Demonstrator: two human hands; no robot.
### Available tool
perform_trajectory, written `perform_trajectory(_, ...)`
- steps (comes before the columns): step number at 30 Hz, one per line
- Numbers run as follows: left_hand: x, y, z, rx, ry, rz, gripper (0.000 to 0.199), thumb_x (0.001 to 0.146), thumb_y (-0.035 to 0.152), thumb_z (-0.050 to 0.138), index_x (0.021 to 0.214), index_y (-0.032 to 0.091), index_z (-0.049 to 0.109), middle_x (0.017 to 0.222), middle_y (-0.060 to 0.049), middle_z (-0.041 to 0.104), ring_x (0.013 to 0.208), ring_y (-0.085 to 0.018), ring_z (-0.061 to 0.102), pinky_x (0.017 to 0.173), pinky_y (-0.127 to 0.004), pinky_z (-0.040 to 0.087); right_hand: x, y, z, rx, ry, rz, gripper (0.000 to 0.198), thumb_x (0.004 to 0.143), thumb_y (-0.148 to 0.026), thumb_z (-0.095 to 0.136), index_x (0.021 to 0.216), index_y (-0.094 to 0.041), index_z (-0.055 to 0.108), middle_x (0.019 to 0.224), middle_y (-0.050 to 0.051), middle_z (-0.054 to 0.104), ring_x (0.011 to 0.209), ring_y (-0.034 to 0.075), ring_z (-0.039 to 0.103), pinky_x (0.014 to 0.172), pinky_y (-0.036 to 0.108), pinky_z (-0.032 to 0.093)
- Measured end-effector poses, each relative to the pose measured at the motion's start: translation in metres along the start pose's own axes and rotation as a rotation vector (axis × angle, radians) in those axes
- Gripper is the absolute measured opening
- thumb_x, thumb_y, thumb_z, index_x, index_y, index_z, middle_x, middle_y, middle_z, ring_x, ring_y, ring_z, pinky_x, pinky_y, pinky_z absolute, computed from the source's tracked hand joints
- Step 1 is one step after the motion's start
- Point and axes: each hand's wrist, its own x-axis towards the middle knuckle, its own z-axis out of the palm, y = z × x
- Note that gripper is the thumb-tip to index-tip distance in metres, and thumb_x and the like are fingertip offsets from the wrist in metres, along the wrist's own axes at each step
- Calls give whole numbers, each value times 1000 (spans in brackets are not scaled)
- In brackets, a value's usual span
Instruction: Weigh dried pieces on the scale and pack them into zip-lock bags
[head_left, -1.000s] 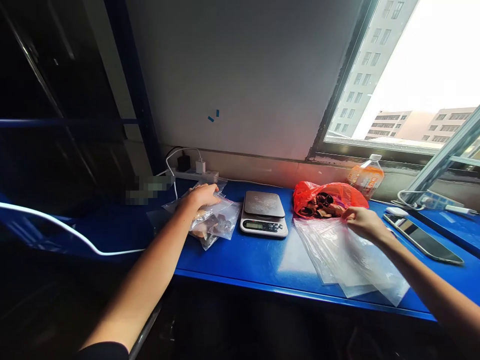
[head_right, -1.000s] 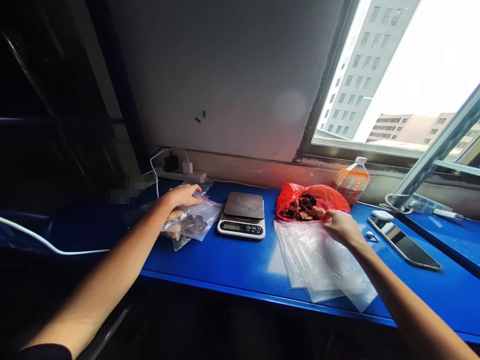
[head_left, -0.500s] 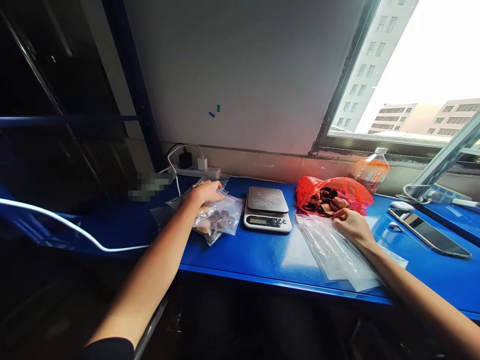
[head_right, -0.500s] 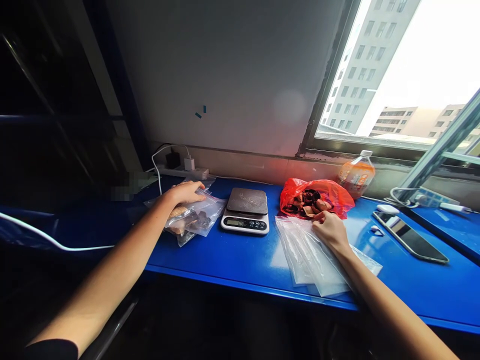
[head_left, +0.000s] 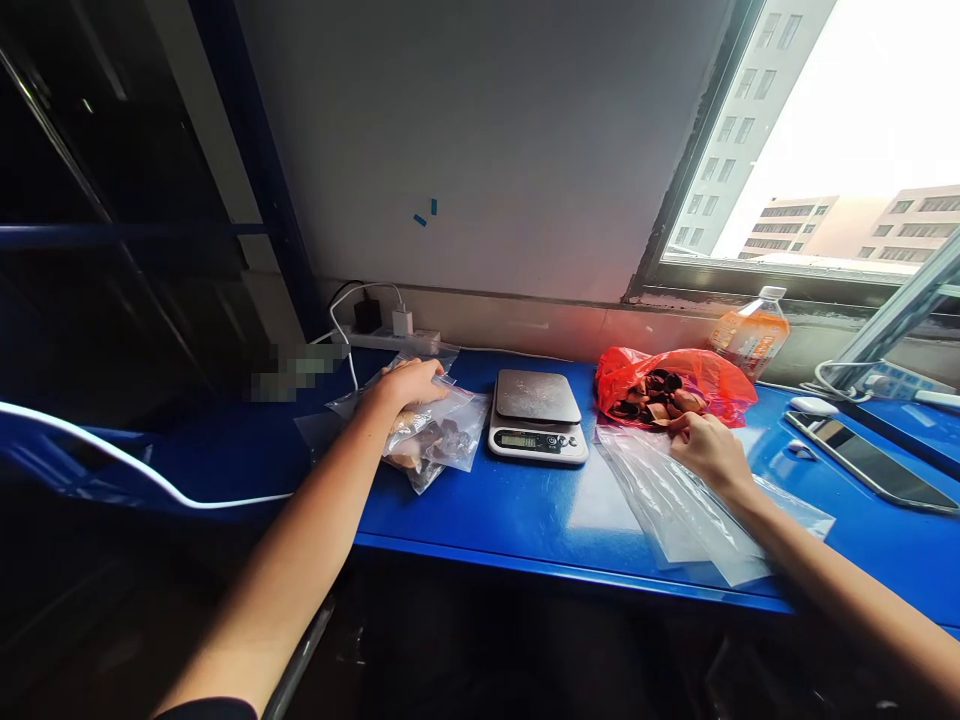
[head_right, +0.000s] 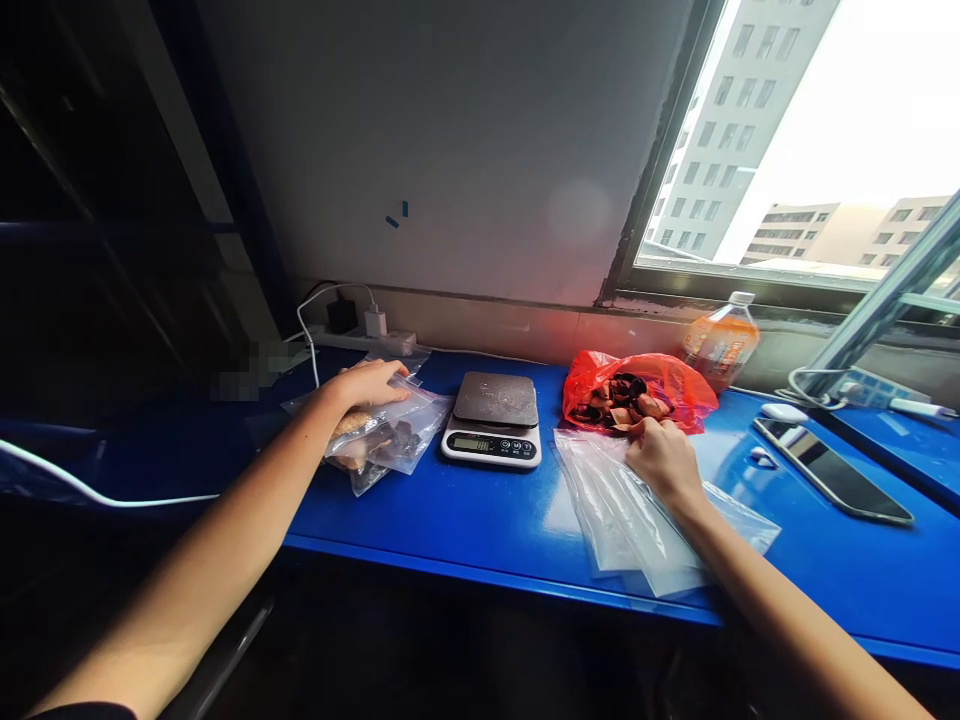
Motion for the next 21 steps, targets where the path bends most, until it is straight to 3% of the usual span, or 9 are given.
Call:
perform_trajectory(11, 9, -5, 6, 25, 12, 29, 56, 78, 50, 56, 128, 28, 51, 133, -13, 52, 122, -36, 48, 99, -53, 38, 4, -1, 0, -20, -51, -10, 26, 76, -20, 49, 92, -14, 68, 93, 16, 67, 84, 25, 64, 68, 31, 43)
perform_trajectory(15, 6, -2, 6, 30, 37, 98, 45, 81, 38, 54, 126, 33, 54, 133, -10, 52, 125, -34, 44, 100, -56, 36, 6, 1, 2, -6, -70, -8, 27, 76, -20, 48, 93, -14, 68, 90, 15, 67, 82, 25, 64, 67, 31, 43)
perform_trajectory(21, -3, 8, 1, 15, 39, 276, 34, 79, 20, 53, 109, 33, 64, 130, 1, 55, 124, -23, 46, 104, -34, 37, 9, 3, 2, 38, -100, 10, 28, 74, -19, 49, 93, -14, 69, 91, 15, 66, 82, 25, 63, 68, 31, 43)
